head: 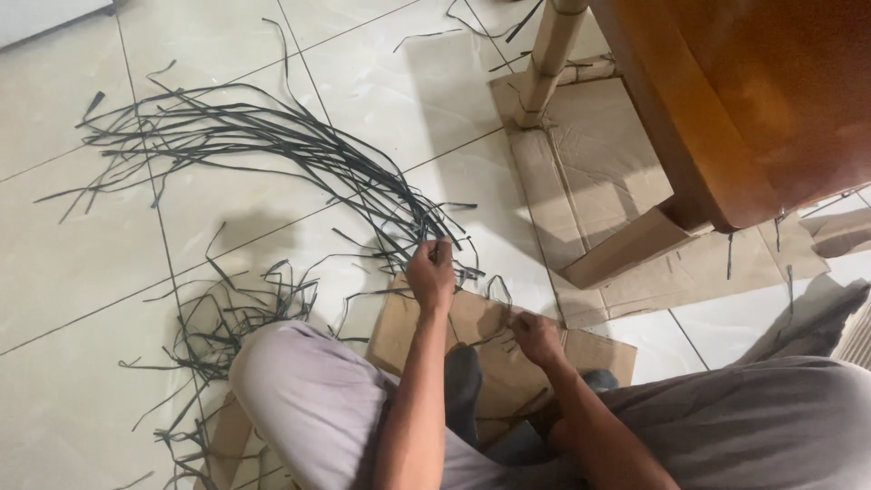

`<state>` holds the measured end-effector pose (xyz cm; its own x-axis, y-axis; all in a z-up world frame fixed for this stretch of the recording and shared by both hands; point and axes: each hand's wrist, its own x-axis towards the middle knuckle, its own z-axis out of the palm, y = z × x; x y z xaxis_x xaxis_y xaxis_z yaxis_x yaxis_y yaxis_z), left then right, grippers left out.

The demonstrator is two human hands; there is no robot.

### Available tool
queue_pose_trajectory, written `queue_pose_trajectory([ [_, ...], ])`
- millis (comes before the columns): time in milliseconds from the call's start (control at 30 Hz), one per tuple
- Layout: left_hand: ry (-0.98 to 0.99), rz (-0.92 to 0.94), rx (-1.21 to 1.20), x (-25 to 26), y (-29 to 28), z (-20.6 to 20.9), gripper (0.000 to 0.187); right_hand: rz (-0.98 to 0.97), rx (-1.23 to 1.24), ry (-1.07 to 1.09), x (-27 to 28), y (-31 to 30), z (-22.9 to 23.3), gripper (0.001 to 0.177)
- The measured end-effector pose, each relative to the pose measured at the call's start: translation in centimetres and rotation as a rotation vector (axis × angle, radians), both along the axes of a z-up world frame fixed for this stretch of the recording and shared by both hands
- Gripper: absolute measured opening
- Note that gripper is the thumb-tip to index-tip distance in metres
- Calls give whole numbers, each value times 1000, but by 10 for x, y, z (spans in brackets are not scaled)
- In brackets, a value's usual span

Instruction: Wrapping a wooden chair leg with cardboard and securing it with plastic ties

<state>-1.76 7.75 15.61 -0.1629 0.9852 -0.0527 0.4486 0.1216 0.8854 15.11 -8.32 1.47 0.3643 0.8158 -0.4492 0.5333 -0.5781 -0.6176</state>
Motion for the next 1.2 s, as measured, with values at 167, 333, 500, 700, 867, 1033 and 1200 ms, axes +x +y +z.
queue_pose_trajectory([
  [167,-179,100,-141,-3,2,5,33,-10,-109,-41,-6,-8,20,28],
  [333,-120,-110,-245,-1,-1,-1,42,-98,16,-271,-9,14,61,36],
  [500,-8,-482,-350,18,-10,-3,37,-141,718,-9,-12,31,140,62],
  [700,-24,-512,-349,47,-21,9,35,-248,647,297,-5,25,144,27],
  [867,27,-539,-216,77,-37,17,34,-501,672,350,14,22,129,25],
  [1033,15,-554,168,120,-61,54,26,-877,761,400,33,12,137,27],
  [1200,-220,-657,394,165,-80,45,63,-1245,895,312,56,1,155,23],
])
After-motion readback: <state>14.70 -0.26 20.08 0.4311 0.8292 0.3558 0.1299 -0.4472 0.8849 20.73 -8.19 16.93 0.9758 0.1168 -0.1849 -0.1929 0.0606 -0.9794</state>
